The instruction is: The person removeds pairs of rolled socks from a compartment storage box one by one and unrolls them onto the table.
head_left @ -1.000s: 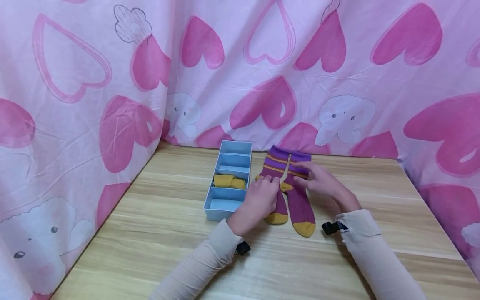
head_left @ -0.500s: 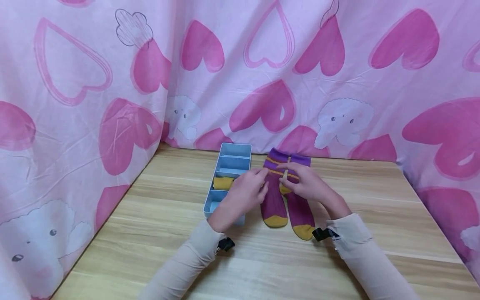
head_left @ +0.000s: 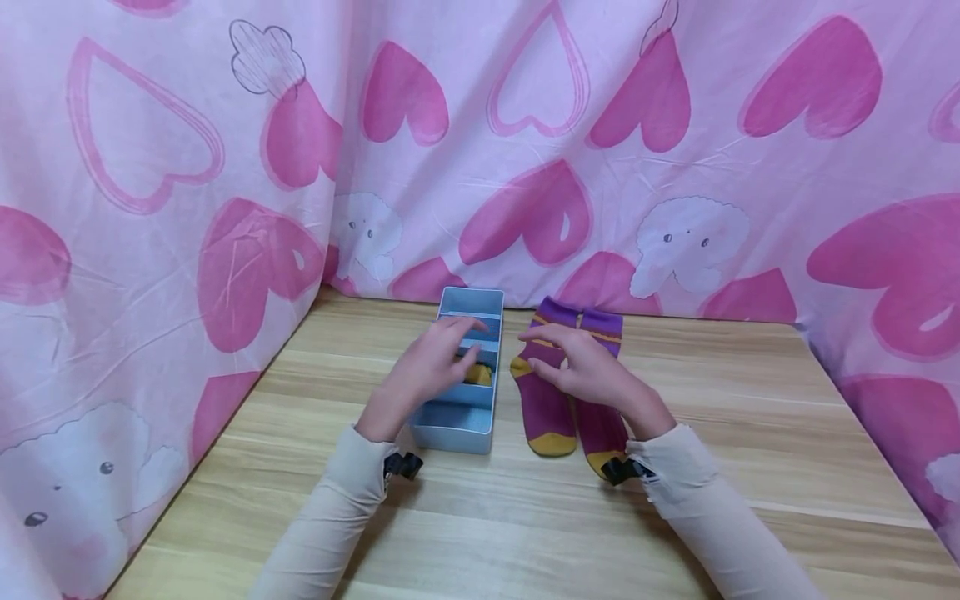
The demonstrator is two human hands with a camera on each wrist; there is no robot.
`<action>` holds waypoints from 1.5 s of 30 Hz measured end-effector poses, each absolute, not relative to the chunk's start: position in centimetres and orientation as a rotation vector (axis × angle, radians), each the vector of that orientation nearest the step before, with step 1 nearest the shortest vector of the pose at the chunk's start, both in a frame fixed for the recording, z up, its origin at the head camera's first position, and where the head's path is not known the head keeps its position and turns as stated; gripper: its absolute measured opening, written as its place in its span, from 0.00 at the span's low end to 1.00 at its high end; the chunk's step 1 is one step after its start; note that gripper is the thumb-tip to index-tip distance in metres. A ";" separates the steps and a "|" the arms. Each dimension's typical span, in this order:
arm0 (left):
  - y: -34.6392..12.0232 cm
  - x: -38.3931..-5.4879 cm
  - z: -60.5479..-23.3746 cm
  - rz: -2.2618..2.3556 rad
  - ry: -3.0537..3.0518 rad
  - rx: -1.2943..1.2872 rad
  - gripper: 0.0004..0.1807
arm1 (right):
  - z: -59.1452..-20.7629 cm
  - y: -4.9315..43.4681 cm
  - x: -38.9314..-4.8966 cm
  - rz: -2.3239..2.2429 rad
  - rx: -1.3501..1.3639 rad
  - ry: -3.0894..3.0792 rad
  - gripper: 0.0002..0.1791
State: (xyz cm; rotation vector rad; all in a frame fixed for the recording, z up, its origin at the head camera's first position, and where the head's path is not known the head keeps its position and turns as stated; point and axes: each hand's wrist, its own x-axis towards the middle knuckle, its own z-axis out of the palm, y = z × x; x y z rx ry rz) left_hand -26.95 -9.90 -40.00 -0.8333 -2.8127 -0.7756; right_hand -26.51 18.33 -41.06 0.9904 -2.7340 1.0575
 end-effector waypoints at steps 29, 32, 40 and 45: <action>-14.4 -29.9 -45.3 -1.127 -2.671 -0.384 0.12 | -41.7 12.4 -27.4 1.103 1.222 -2.784 0.19; -14.6 -30.0 -45.6 -1.184 -2.676 -0.383 0.13 | -41.9 11.9 -27.5 1.052 1.223 -2.794 0.19; -14.6 -30.3 -45.9 -1.274 -2.700 -0.344 0.12 | -42.3 10.3 -27.4 0.933 1.240 -2.857 0.17; -14.6 -30.2 -45.8 -1.266 -2.725 -0.338 0.12 | -42.1 9.6 -27.7 0.820 1.193 -2.915 0.18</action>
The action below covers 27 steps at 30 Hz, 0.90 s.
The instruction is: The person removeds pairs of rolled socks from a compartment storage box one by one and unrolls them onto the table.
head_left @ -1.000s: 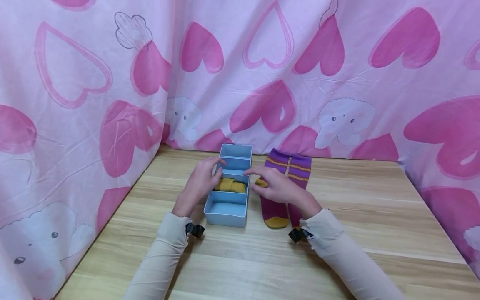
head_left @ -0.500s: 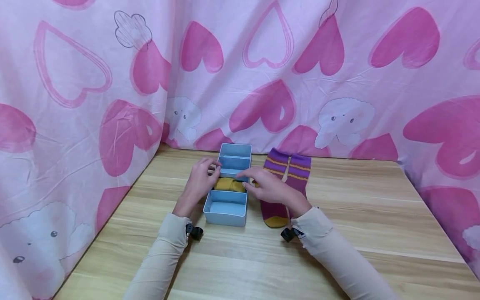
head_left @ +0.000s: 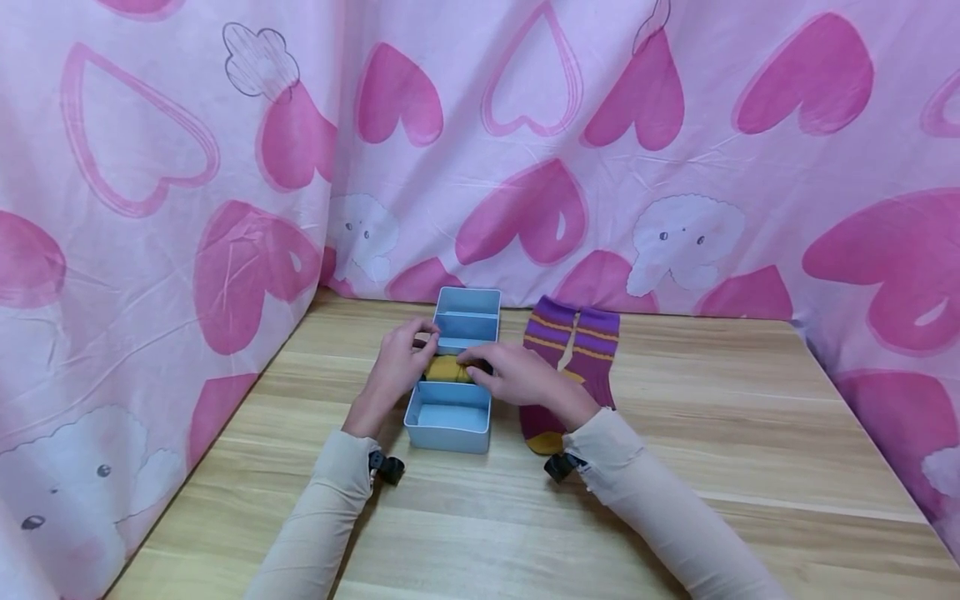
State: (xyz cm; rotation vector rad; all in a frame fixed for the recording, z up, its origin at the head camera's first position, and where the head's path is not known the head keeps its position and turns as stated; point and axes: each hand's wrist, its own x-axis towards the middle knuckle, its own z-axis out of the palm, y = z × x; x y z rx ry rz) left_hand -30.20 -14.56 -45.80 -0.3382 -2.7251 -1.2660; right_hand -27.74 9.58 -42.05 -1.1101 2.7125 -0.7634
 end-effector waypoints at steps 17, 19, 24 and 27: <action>-14.3 -29.8 -45.7 -1.244 -2.753 -0.310 0.11 | -40.1 7.7 -30.3 -0.459 -0.975 2.714 0.23; -14.3 -29.8 -45.7 -1.242 -2.756 -0.308 0.11 | -39.9 7.4 -30.5 -0.414 -0.950 2.709 0.24; -14.4 -29.9 -45.8 -1.233 -2.762 -0.301 0.10 | -39.6 6.9 -30.8 -0.305 -0.927 2.712 0.25; -14.4 -30.0 -45.9 -1.232 -2.771 -0.300 0.11 | -39.7 6.7 -30.7 -0.238 -0.935 2.733 0.24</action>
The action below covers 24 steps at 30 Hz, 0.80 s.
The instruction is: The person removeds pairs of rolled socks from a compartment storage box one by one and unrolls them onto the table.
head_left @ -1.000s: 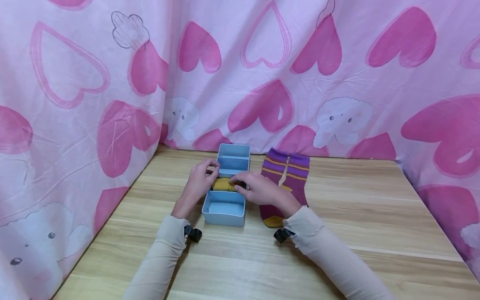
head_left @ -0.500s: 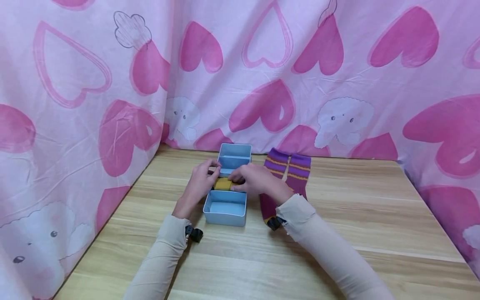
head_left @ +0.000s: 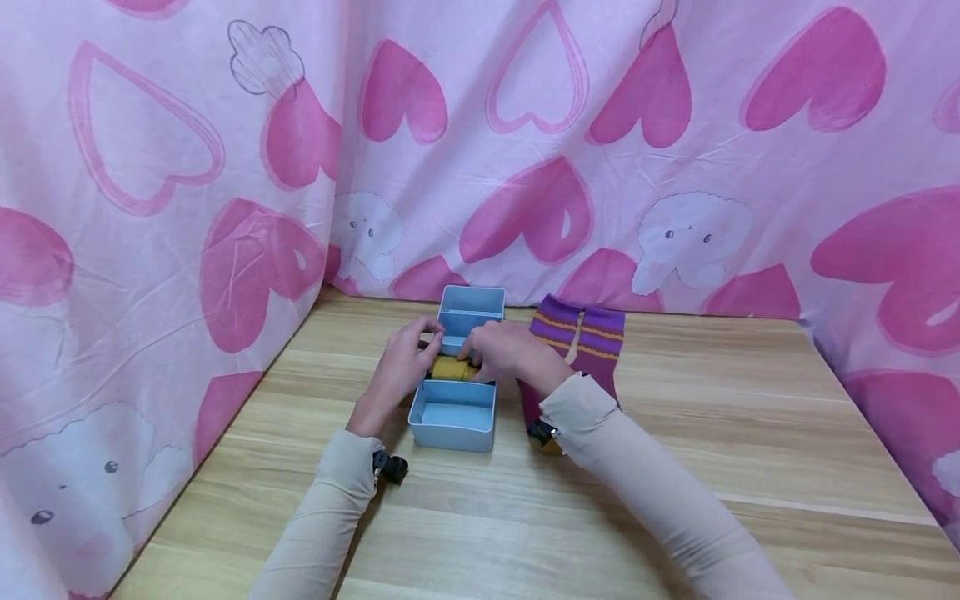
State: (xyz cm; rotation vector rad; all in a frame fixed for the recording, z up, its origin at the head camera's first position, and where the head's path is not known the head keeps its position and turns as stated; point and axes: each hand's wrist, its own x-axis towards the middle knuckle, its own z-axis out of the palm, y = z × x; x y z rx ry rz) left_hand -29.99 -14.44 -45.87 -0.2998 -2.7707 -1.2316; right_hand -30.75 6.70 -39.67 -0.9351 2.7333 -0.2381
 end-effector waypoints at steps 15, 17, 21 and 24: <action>-14.4 -30.2 -46.0 -1.215 -2.793 -0.275 0.11 | -40.3 6.7 -31.3 -0.168 -1.048 2.748 0.22; -14.4 -30.2 -46.0 -1.218 -2.796 -0.270 0.11 | -40.2 6.8 -31.4 -0.172 -1.063 2.744 0.21; -14.4 -30.1 -45.8 -1.256 -2.796 -0.255 0.12 | -40.0 7.0 -31.3 -0.188 -1.068 2.742 0.20; -14.4 -30.0 -45.6 -1.292 -2.788 -0.242 0.12 | -39.7 7.1 -31.1 -0.209 -1.070 2.740 0.18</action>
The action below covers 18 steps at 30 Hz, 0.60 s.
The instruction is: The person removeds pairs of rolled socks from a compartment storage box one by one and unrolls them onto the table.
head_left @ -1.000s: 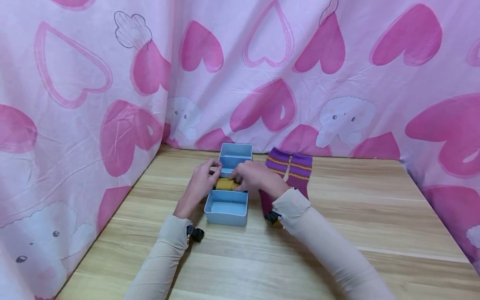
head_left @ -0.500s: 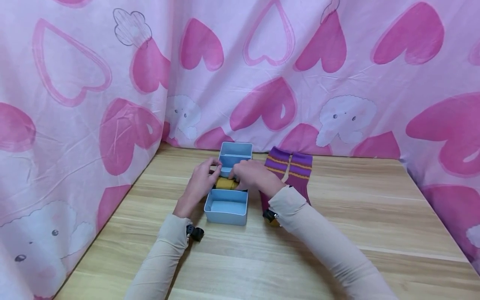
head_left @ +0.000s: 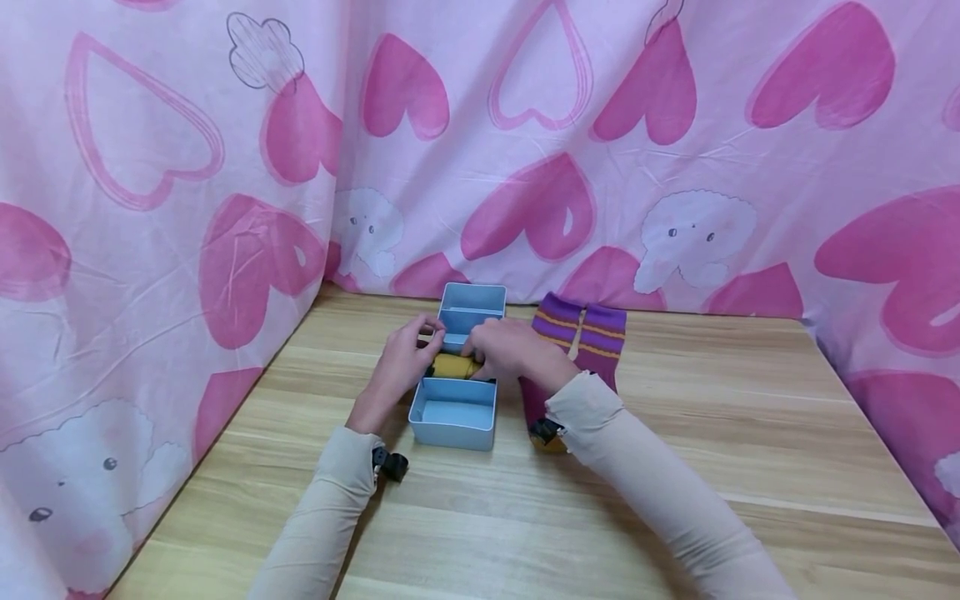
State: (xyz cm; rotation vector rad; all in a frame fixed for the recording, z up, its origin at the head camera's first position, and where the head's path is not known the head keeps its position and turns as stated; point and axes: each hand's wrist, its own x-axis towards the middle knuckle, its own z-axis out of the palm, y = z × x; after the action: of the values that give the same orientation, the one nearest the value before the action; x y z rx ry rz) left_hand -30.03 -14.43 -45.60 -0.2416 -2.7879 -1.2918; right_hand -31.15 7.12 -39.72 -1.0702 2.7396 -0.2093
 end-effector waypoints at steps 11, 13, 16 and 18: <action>-14.6 -30.2 -45.7 -1.423 -2.789 -0.203 0.13 | -38.7 7.9 -30.6 -0.278 -1.060 2.725 0.19; -14.6 -30.2 -45.8 -1.438 -2.793 -0.196 0.13 | -38.6 8.0 -30.5 -0.288 -1.058 2.721 0.20; -14.6 -30.2 -45.9 -1.437 -2.797 -0.189 0.12 | -38.5 8.2 -30.3 -0.307 -1.064 2.718 0.20; -14.6 -30.2 -46.0 -1.440 -2.799 -0.186 0.12 | -38.4 8.3 -30.3 -0.314 -1.078 2.720 0.20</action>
State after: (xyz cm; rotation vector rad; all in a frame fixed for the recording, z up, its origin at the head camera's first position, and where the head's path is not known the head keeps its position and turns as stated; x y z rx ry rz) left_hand -30.17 -14.59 -45.96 -0.1864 -2.7989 -1.4403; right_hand -30.26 8.27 -38.44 -1.0775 2.7200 -0.3140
